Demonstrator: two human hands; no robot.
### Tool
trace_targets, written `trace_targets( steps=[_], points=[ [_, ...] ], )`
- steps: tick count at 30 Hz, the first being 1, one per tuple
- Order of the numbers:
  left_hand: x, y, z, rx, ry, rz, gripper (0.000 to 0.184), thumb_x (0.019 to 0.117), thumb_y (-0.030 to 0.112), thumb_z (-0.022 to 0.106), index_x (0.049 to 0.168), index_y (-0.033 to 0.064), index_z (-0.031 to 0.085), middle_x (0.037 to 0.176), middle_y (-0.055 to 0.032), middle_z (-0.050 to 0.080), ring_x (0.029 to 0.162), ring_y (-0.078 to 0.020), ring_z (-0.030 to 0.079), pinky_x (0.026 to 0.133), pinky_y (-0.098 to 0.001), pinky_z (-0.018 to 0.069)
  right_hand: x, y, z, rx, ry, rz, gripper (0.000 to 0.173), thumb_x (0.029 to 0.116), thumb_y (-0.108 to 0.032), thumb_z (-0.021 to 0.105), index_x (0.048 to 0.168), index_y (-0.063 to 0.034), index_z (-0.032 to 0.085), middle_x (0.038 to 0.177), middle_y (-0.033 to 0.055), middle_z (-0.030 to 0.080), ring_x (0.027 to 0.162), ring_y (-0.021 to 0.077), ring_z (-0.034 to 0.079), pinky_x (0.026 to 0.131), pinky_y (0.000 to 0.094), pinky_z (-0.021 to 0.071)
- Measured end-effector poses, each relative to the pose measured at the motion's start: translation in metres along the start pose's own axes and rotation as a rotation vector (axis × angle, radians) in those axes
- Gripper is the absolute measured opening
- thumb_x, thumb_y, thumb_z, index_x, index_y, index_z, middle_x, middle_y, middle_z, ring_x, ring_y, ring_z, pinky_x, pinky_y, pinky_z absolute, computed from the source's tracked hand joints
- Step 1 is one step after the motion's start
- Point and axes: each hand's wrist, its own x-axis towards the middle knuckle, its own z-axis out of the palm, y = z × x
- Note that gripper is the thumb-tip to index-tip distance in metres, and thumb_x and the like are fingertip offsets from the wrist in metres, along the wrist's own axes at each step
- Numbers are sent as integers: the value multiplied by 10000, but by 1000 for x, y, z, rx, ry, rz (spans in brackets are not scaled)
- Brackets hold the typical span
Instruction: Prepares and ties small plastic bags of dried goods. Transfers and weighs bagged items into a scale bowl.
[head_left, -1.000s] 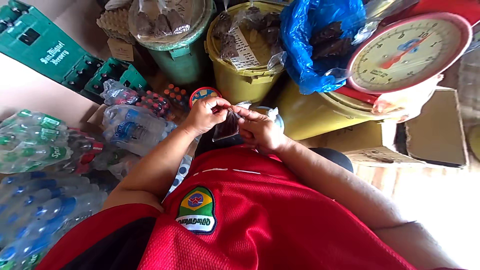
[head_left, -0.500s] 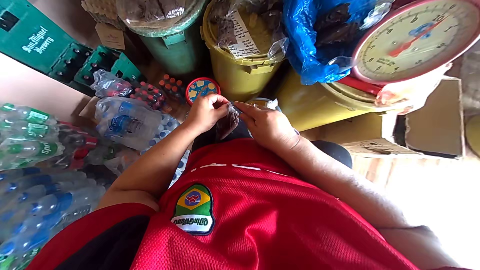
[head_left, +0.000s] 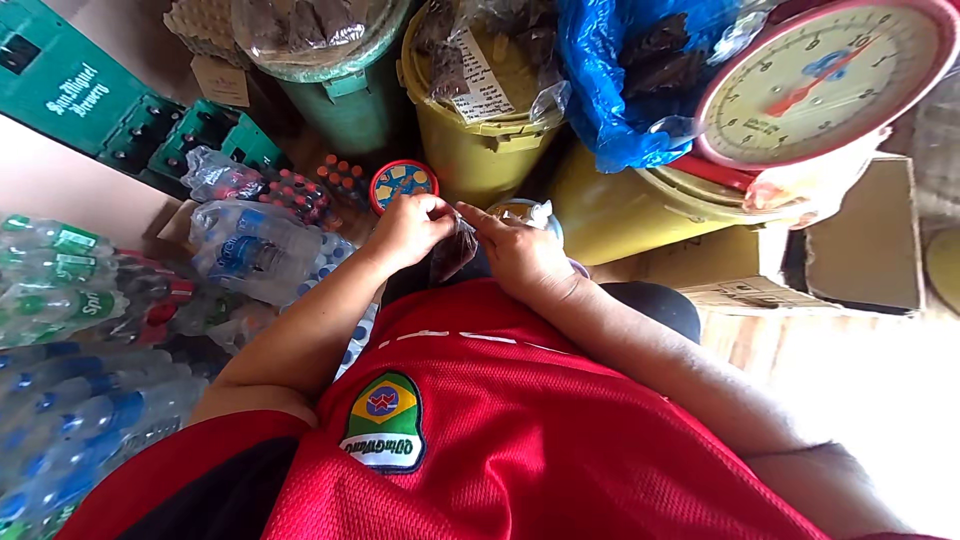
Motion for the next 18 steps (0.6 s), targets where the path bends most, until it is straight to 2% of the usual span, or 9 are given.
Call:
trace_targets(
  steps=[2, 4, 6, 9, 12, 18],
  points=[
    [2, 1, -3, -14, -48, -42, 155, 976, 131, 652, 1001, 20, 756, 921, -86, 720, 841, -123, 664, 809, -350, 538, 0, -3, 3, -43, -19, -2, 502, 1049, -83, 450, 1494, -285, 565, 947, 233, 701, 742, 437, 695, 597, 586, 536],
    [2, 2, -5, -26, -73, -81, 170, 987, 113, 620, 1032, 17, 753, 955, -96, 722, 877, -149, 670, 831, -387, 540, 1, -7, 1, -56, -74, 25, 554, 1022, -50, 470, 1508, -305, 541, 960, 242, 691, 760, 441, 694, 607, 589, 542],
    [2, 6, -3, -15, -61, -114, 178, 1015, 119, 603, 1069, 17, 739, 978, -120, 730, 890, -197, 689, 832, -447, 558, 5, -11, -9, -39, -162, 91, 540, 1041, -78, 471, 1519, -324, 518, 1024, 233, 700, 863, 436, 702, 689, 596, 554],
    [4, 12, 9, 93, 31, -153, 230, 1010, 161, 642, 1149, -10, 707, 1057, -184, 721, 987, -298, 698, 923, -540, 539, 13, -7, -13, 72, -233, 161, 534, 1054, -92, 457, 1532, -326, 499, 1127, 220, 711, 1026, 428, 693, 825, 617, 540],
    [5, 17, 22, 237, 169, -100, 292, 969, 178, 680, 1111, -76, 658, 1011, -249, 679, 946, -366, 672, 885, -560, 523, 21, 0, -12, 223, -254, 205, 470, 1100, -154, 391, 1540, -282, 497, 1243, 200, 698, 1164, 404, 661, 969, 618, 503],
    [11, 30, 28, 332, 152, -110, 295, 1011, 211, 601, 1060, -62, 700, 965, -232, 708, 934, -351, 692, 867, -553, 523, 23, 9, -10, 425, -211, 238, 476, 1105, -139, 340, 1537, -250, 508, 1329, 166, 675, 1249, 358, 629, 1056, 591, 459]
  ],
)
